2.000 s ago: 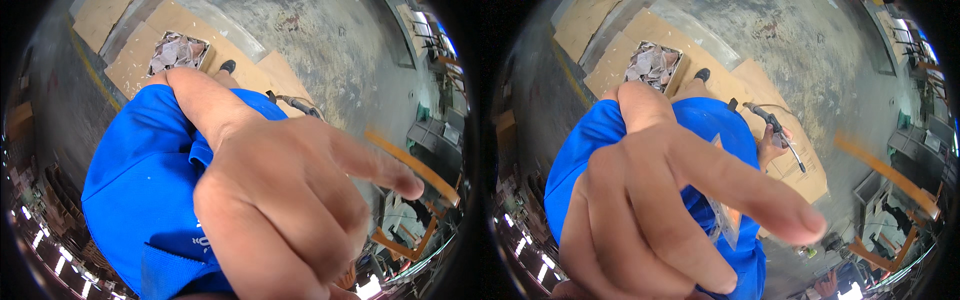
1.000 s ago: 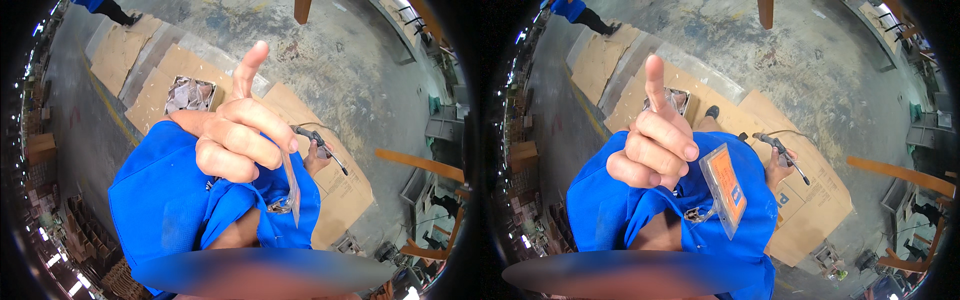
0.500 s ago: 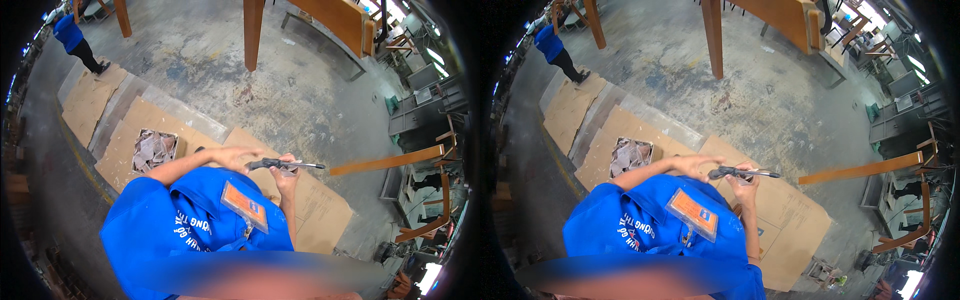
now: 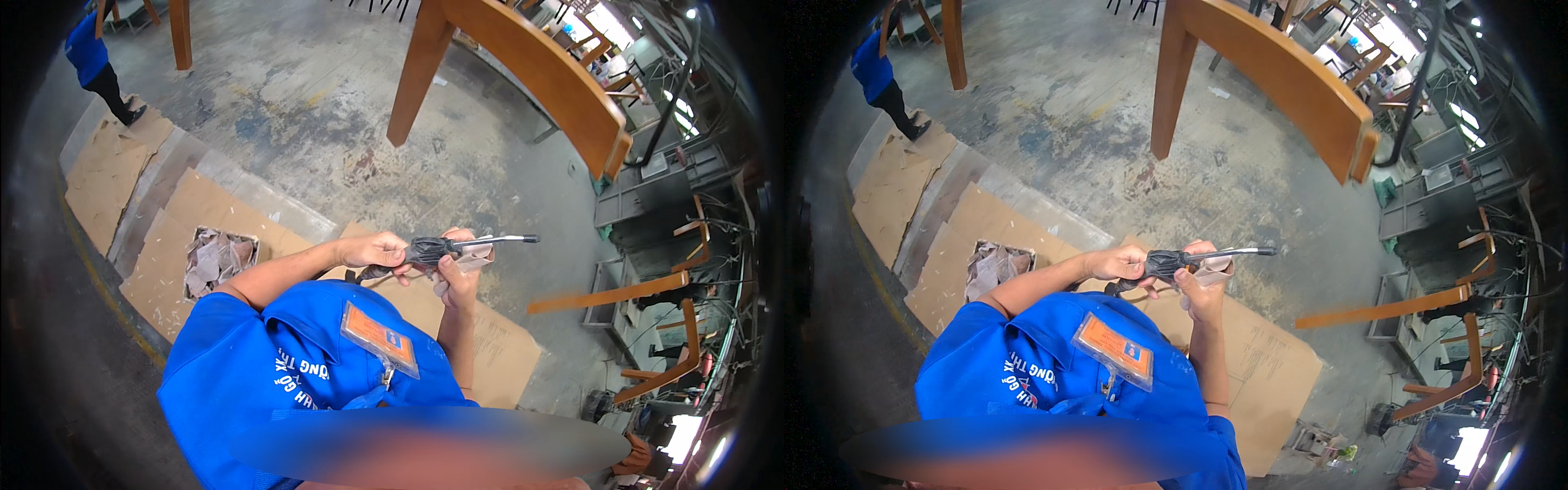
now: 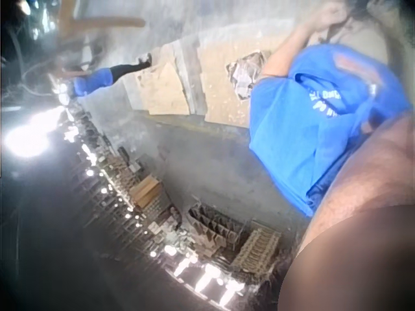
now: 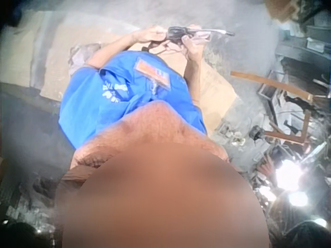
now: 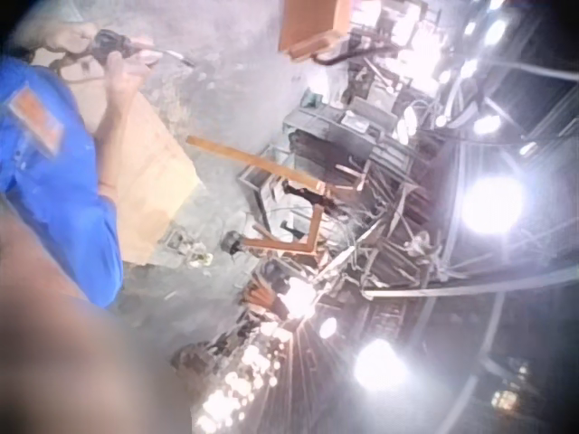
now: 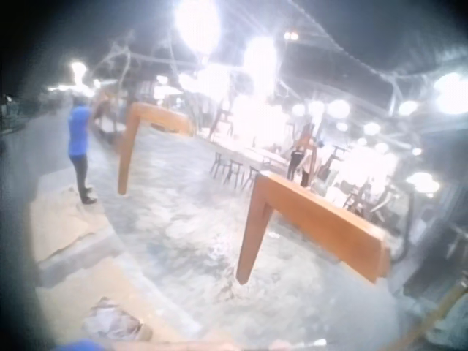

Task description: The person repeatedly sprays a wooden chair leg with a handheld spray gun and wipes it with a cloth. They rotate the leg to treat different sides, then place it on a cardboard sheet on the floor. The process is repeated for multiple chair legs in a workshop setting.

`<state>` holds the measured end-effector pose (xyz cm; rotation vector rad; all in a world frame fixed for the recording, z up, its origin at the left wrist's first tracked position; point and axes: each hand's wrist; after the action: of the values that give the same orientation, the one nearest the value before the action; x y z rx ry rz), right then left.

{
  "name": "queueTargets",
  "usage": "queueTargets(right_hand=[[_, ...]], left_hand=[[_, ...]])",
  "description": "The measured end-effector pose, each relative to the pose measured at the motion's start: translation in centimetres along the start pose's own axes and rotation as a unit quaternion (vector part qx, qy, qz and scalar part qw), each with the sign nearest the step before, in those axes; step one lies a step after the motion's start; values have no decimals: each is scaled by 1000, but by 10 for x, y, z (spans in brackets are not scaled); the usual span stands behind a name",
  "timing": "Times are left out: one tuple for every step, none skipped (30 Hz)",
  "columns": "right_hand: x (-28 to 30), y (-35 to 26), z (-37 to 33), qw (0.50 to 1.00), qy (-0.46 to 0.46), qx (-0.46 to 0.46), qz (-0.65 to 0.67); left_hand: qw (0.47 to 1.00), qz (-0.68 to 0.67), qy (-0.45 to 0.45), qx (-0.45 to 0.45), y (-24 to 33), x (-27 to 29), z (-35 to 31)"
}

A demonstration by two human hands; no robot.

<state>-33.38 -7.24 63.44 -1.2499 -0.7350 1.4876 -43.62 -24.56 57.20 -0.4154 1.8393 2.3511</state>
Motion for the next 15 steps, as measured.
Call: queueTargets(right_hand=[[2,0,5,999,-10,-14,46],[2,2,16,995,-25,-22,92],[6,6,29,990,-46,-19,135],[10,8,41,984,-18,-18,178],[14,10,54,976,6,-9,219],[18,11,67,965,31,0,260],[21,13,82,973,22,21,229],[25,13,94,986,66,26,149],[23,16,114,992,99,38,70],[21,20,134,990,131,50,-8],[15,26,160,981,135,99,-100],[9,34,185,961,148,138,-188],[3,38,205,948,133,176,-229],[-4,42,226,933,128,205,-266],[-9,45,239,913,114,233,-315]], left_hand=[[1000,-9,2,-12,4,4,-1],[1000,-16,-1,-17,10,12,-5],[999,-22,21,-26,15,19,-10],[998,-32,43,-34,21,28,-16],[995,-47,73,-41,27,36,-24],[992,-64,102,-48,34,44,-32],[988,-85,117,-56,41,52,-41],[988,-78,103,-90,48,60,-48],[985,-88,111,-97,56,67,-55],[984,-79,84,-137,62,72,-60],[991,-49,80,-101,68,75,-64],[994,-21,66,-90,73,78,-67],[994,0,64,-84,77,79,-70],[998,45,38,-38,81,80,-72],[997,76,-15,-3,84,80,-72]])
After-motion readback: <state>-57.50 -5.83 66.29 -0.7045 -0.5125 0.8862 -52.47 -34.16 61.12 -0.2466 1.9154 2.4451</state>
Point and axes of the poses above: each hand's wrist, its own z-axis towards the middle knuckle, its own x-axis out of the back of the hand, y = z × x, and after that the axes turned 2 degrees about z, right-handed
